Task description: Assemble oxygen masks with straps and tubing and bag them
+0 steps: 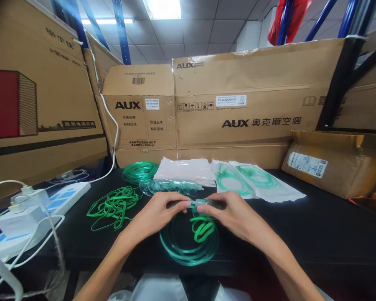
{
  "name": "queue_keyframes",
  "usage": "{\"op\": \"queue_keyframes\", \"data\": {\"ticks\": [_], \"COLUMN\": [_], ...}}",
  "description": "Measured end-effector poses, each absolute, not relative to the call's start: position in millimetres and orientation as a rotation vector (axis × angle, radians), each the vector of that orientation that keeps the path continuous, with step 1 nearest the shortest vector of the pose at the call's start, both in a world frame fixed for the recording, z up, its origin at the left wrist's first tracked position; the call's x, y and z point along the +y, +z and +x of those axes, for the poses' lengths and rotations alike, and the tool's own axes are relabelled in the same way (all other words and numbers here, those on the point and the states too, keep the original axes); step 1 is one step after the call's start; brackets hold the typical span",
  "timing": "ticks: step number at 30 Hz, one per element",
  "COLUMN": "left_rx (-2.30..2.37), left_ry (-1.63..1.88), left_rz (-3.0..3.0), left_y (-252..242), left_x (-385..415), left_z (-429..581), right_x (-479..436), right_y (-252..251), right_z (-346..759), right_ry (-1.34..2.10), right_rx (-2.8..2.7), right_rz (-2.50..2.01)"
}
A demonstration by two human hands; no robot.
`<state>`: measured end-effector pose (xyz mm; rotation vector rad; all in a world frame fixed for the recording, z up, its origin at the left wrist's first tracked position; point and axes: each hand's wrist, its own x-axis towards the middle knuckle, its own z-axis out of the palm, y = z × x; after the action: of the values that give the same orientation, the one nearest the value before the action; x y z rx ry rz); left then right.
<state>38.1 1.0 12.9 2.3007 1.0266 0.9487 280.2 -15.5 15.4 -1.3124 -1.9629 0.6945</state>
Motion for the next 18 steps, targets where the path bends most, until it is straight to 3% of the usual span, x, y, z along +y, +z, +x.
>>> {"op": "queue_keyframes", "data": {"ticks": [11,18], "left_rx": [1.039,1.032], "left_ry": [1.004,1.098], "left_rz": [2.398,2.517], "left_y": [14.6,10.8], "left_x": [-0.9,0.2], "left_z": [41.1,44.0], "right_x": [-20.1,-21.0], "right_y": [18.1,20.8], "right_z": [275.9,272.0], "right_ry": [0.579,0.703], "right_rx": [-1.973,-1.988], "right_rz": [-1.372,-1.238]}}
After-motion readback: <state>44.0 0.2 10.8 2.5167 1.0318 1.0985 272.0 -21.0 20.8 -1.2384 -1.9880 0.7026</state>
